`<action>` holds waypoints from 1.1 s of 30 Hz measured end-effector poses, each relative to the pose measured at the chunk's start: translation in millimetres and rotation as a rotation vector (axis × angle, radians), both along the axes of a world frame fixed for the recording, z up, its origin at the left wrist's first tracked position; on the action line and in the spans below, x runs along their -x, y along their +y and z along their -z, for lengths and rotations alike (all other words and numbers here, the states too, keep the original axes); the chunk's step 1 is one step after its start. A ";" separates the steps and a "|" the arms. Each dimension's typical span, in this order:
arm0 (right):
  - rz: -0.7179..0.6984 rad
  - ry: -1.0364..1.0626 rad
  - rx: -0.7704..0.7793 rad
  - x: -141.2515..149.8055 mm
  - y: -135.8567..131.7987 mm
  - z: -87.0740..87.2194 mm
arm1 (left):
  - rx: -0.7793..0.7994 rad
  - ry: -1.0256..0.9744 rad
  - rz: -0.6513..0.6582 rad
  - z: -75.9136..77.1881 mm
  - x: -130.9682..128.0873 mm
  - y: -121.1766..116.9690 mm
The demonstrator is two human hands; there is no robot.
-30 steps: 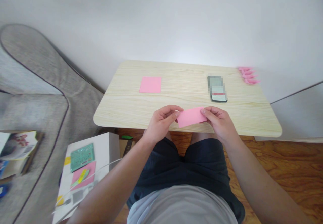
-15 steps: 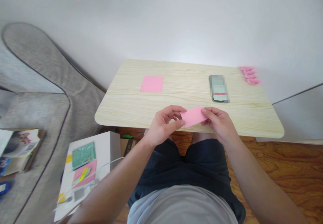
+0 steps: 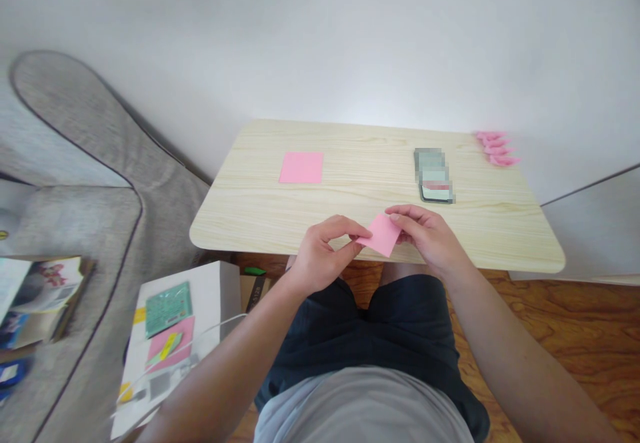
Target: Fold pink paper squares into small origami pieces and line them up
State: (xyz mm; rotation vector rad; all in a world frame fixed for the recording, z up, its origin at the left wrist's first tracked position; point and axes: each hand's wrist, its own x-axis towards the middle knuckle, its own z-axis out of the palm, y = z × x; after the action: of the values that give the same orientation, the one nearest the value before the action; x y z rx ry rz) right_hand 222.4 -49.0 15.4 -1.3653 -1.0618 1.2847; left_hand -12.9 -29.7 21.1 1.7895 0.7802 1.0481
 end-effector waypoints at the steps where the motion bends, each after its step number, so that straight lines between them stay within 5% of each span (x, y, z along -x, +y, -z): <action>1: 0.026 -0.055 -0.029 0.2 -0.5 -0.3 | -0.022 0.010 -0.028 0.3 -0.3 -0.1; 8: 0.138 -0.357 -0.227 6.1 -21.2 -2.3 | -0.208 0.077 -0.196 8.6 -3.3 0.9; 12: 0.009 -0.305 -0.229 14.3 -39.6 -5.4 | -0.395 0.172 -0.214 18.1 -4.5 0.1; 19: -0.032 -0.637 -0.465 22.0 -49.1 -4.3 | -0.575 0.393 -0.325 22.4 -10.1 -11.2; 33: -0.035 -0.744 -0.556 -8.3 -41.0 18.7 | -0.509 0.507 -0.217 32.4 -7.3 4.9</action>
State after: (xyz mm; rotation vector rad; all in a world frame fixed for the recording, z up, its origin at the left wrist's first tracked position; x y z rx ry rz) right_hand 230.7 -89.9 -3.3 -1.3932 -1.7846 0.4048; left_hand -5.6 -24.9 -11.2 2.5076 1.1000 0.9992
